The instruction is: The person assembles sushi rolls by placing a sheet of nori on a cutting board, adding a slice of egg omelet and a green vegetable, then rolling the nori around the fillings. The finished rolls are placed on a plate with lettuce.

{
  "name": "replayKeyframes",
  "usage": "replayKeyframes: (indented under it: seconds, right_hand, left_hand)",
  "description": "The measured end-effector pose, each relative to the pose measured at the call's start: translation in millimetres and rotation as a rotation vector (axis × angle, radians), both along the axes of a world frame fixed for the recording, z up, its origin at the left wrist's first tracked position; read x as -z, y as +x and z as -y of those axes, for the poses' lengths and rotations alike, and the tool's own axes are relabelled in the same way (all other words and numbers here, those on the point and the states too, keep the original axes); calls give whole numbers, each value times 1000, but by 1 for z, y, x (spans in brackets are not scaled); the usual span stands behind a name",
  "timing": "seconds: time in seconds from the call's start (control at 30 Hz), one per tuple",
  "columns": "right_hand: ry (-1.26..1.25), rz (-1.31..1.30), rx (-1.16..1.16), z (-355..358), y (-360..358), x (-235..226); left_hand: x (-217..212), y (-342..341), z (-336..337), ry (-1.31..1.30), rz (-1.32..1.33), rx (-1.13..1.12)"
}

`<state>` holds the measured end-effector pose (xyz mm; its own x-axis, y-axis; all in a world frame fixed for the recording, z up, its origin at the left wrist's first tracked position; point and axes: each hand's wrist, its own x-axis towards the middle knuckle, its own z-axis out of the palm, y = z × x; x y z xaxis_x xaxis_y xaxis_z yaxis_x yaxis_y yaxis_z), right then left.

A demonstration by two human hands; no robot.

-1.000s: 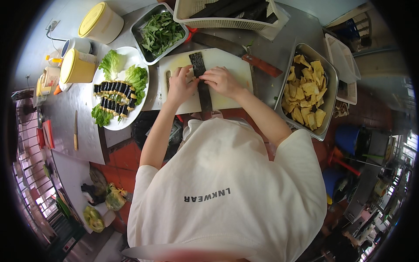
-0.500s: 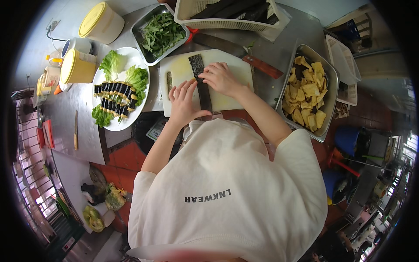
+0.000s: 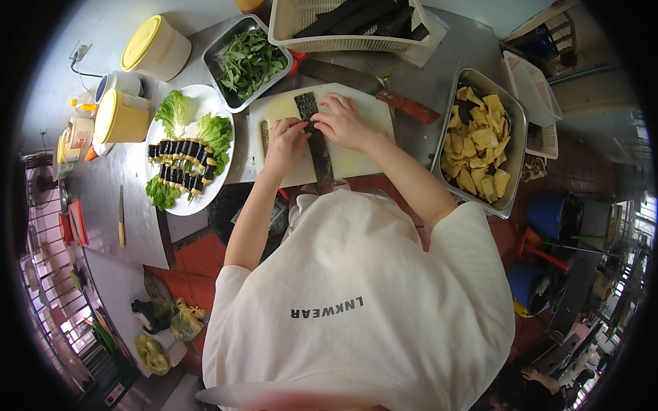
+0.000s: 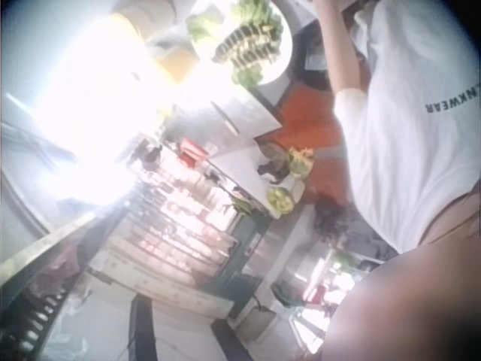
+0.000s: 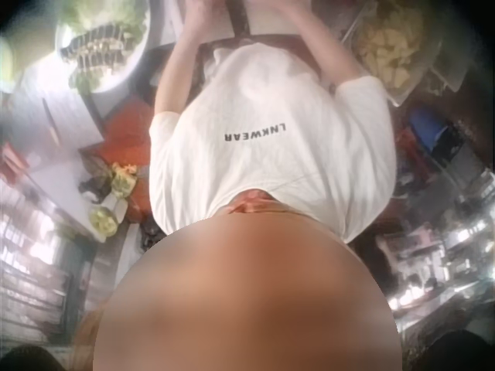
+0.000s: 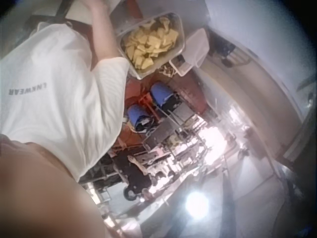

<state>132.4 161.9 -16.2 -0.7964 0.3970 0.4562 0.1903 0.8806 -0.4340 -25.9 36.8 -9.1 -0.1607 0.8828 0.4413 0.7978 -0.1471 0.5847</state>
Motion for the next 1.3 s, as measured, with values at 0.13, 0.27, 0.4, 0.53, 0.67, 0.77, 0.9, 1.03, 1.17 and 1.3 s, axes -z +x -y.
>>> replayKeyframes:
  seconds: [0.13, 0.27, 0.4, 0.53, 0.67, 0.77, 0.9, 1.03, 1.17, 1.3]
  right_hand:
    - [-266, 42, -74, -2, 2, -6]
    - [-261, 75, -69, -10, 2, 0]
    - [-175, 95, -14, -8, -1, -6]
    - [-166, 99, -26, -8, -6, -4]
    - [-238, -22, -131, -10, -5, -12]
    - [-202, -68, -133, -10, -5, -10]
    - [-164, -85, -58, -15, -12, -1]
    - [-130, -73, 27, -15, -16, 6]
    - [-156, -104, 45, -17, -19, 8]
    - [-155, -80, -96, -16, -12, 5]
  left_hand:
    - [-4, -13, -6, -138, -22, 18]
    - [-17, -16, -12, -122, -78, 15]
    - [2, -19, -15, -14, 89, 69]
    - [7, -21, -24, -141, 330, 52]
    - [0, -27, -25, -104, -44, -57]
    - [3, -28, -29, -83, -81, -90]
    - [1, -27, -32, 18, -86, -77]
    - [1, -28, -26, 142, -75, 94]
    - [-1, -32, -30, 65, -94, 105]
    - [-1, -37, -39, 2, -64, 106]
